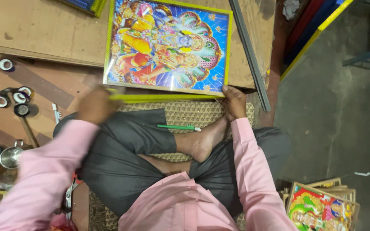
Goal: The person applies yellow patterned tape to the edges of a framed artwork depicting a deity. They smooth the tape along each side, fold it over the corners, and press it down to secure the border. The person works on one frame at a time, handling the artwork and tape by hand.
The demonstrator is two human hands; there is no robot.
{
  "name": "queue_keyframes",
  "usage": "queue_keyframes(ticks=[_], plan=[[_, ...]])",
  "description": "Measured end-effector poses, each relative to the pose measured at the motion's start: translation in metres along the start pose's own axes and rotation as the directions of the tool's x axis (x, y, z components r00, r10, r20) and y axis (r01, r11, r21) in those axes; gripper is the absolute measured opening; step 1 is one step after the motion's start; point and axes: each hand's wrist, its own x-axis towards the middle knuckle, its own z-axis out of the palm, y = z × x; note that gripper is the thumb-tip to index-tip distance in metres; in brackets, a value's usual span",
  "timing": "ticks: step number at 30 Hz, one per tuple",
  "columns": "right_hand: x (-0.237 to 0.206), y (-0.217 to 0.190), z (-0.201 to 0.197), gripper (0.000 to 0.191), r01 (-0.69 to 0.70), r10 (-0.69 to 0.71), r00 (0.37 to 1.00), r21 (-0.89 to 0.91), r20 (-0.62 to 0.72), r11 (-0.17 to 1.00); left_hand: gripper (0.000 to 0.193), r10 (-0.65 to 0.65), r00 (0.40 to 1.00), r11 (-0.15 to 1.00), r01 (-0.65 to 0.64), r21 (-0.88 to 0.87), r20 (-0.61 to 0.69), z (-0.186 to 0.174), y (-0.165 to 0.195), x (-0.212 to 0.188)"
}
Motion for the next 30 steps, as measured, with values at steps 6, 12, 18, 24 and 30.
queue_keyframes(ticks=[6,12,18,24,30], plan=[[0.003,-0.005,0.000,0.027,-0.058,0.058,0.998,-0.023,0.003,0.998,0.060,0.147,0.972,0.980,-0.168,-0.104,-0.186,-0.005,-0.072,0.037],[-0.008,0.002,-0.015,0.025,0.358,-0.408,0.905,-0.305,-0.120,0.883,0.058,-0.007,0.999,0.820,-0.019,-0.572,-0.043,0.002,-0.077,0.045],[-0.027,0.017,-0.024,0.039,0.392,-0.431,0.902,-0.426,0.005,0.815,0.039,0.162,0.984,0.794,-0.174,-0.583,-0.074,0.003,-0.076,0.043],[-0.019,0.019,-0.029,0.028,0.521,-0.604,0.789,-0.642,0.111,0.562,0.036,0.191,0.965,0.821,-0.257,-0.509,-0.179,0.010,-0.079,0.047],[-0.009,0.025,-0.039,0.017,0.533,-0.598,0.793,-0.612,0.118,0.585,0.028,0.102,0.983,0.793,-0.174,-0.583,-0.154,0.011,-0.073,0.046]])
